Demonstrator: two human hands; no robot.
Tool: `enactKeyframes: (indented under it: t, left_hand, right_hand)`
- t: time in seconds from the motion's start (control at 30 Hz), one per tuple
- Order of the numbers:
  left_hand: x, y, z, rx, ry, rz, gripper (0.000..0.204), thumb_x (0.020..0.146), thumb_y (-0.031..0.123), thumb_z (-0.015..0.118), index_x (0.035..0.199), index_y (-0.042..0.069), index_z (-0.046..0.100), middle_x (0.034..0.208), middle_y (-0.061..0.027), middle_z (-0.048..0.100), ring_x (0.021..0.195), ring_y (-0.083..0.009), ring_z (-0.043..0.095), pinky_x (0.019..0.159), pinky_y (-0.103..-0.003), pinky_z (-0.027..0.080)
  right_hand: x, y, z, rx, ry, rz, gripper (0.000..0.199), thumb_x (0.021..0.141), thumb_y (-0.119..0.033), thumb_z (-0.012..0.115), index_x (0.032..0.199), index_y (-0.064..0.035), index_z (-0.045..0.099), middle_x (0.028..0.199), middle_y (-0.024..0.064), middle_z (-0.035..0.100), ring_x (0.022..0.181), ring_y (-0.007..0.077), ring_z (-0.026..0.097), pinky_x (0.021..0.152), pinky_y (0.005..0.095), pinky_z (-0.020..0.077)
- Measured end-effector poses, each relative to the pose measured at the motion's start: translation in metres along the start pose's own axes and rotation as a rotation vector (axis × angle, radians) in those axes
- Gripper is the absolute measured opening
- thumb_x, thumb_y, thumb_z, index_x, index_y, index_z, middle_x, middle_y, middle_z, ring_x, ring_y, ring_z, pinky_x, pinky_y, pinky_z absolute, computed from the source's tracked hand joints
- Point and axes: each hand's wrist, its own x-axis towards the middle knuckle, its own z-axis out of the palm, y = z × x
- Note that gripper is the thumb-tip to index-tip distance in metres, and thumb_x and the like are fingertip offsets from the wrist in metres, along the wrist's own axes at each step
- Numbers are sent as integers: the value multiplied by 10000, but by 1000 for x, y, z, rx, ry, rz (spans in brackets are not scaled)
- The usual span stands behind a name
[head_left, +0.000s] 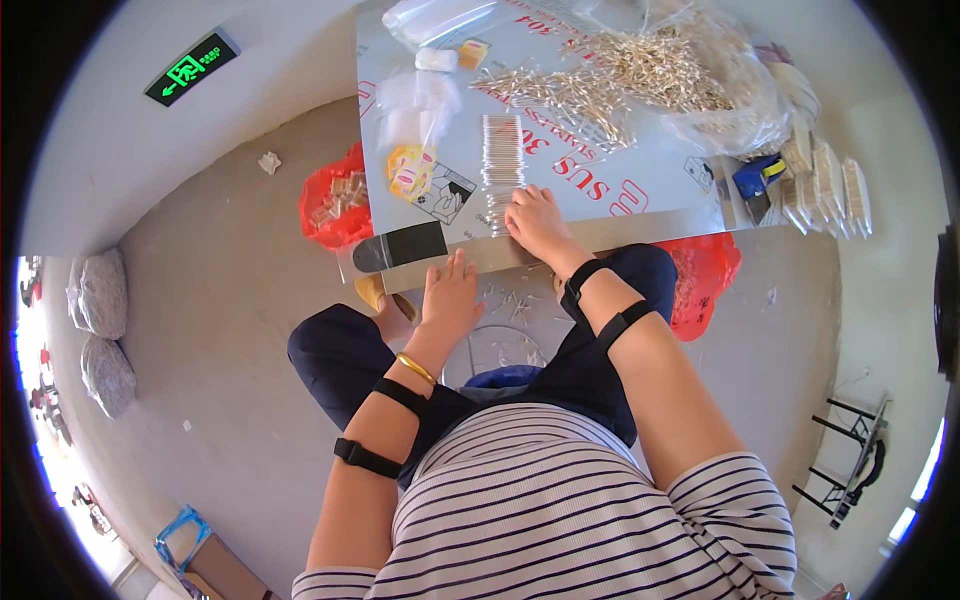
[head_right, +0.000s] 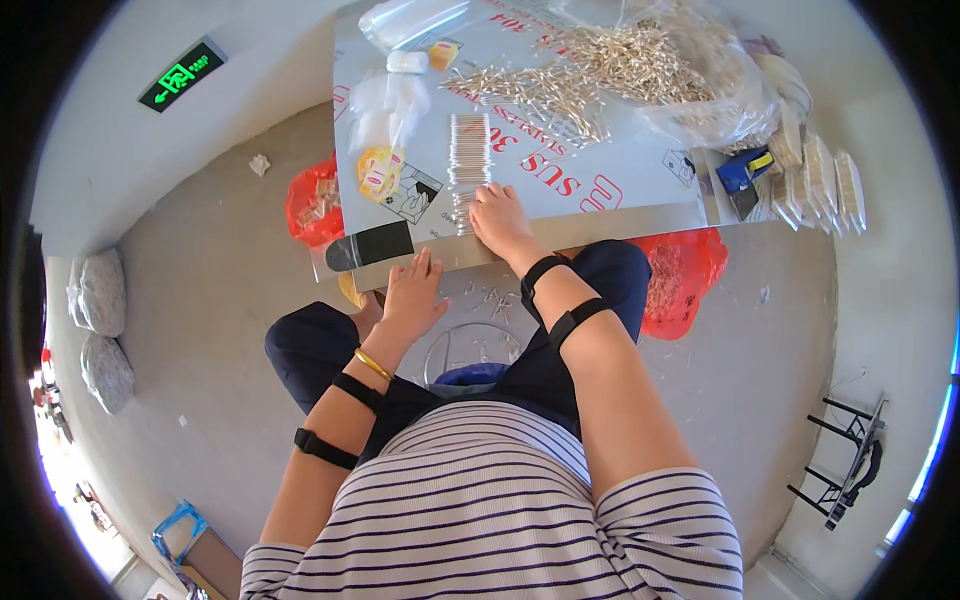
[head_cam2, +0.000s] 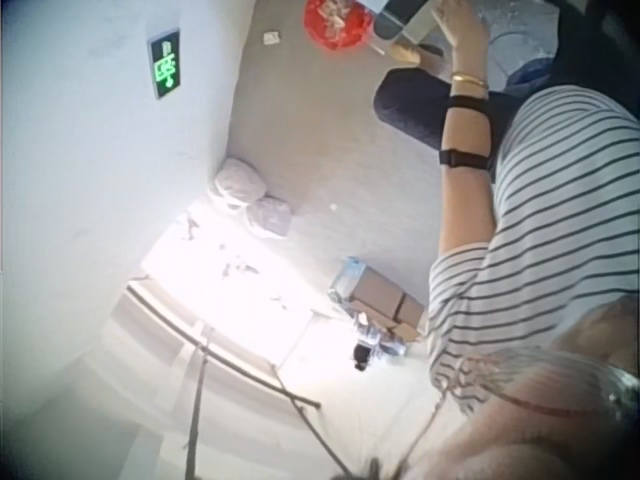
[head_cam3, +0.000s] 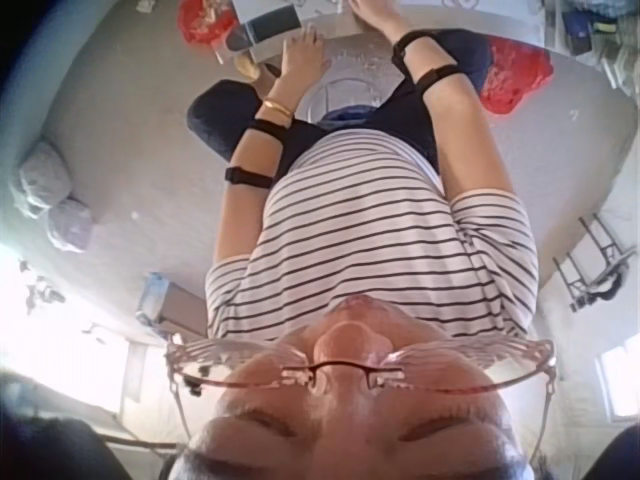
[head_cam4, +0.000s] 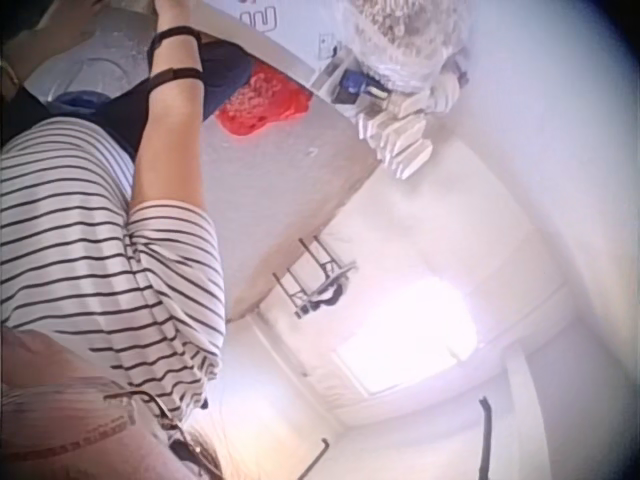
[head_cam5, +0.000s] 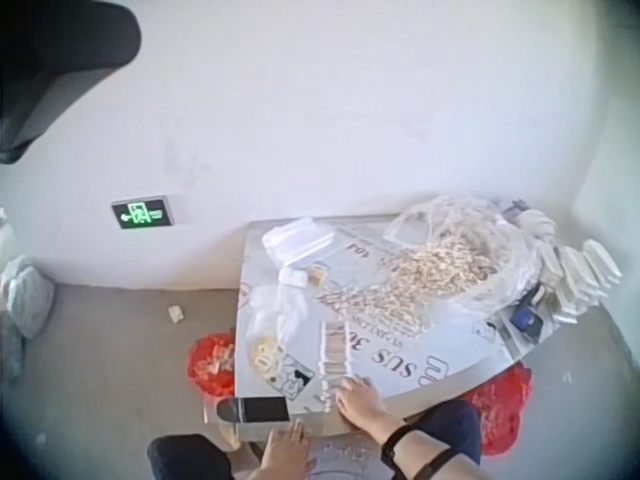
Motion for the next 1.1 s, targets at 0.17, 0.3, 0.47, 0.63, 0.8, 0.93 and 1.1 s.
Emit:
enactKeyframes:
  t: [0.17,0.3,0.47,0.63,0.8,0.93,1.1]
  left_hand:
    - [16,-9,-13,-620,267,-186,474,882,327,794,1226,29,660,1247,-130,680,1103,-243,658,995,-459,446]
    - [26,-5,-26,-1598,404,-310,241,907,213,820,1040,35,726,925,-2,735,794,-77,635,726,-273,458]
    - [5,1,-49,-1459,543,-173,178,953,183,786,1010,19,742,872,16,727,760,-27,576,636,-209,416]
    - [-19,14,-75,-1390,680,-57,186,983,190,755,1026,9,753,910,-3,740,784,-46,588,723,-224,454]
    - [-39,25,-96,-1702,496,76,212,1052,180,644,1098,-8,730,1019,-56,741,958,-108,639,887,-278,499]
    - [-48,33,-107,-1812,414,101,178,1034,150,673,1081,-7,743,1017,-44,744,961,-98,642,892,-259,489]
    - [-47,44,-108,-1632,502,103,167,1021,149,698,1079,-3,732,1007,-31,741,936,-82,650,861,-237,495]
  right_hand:
    - [7,-22,-36,164,91,-74,75,805,-115,741,813,-132,669,949,30,608,1044,248,578,904,414,440]
    - [-8,-59,-76,383,183,-161,139,796,-91,747,869,-108,629,889,37,633,942,249,628,854,399,474]
    - [-25,-82,-121,432,235,-150,179,787,-34,751,896,-95,623,845,24,655,864,248,645,825,388,475]
    - [-46,-98,-151,504,291,-114,207,797,11,751,947,-82,642,872,42,670,882,255,648,827,386,466]
    - [-64,-105,-167,666,317,-40,182,830,38,736,996,-26,697,923,97,674,897,289,639,815,378,499]
    - [-76,-107,-174,751,308,30,149,848,47,728,985,-8,703,926,100,671,887,272,637,806,360,504]
    - [-86,-109,-177,1000,183,77,118,926,-17,704,1043,4,707,945,66,686,904,174,643,831,315,498]
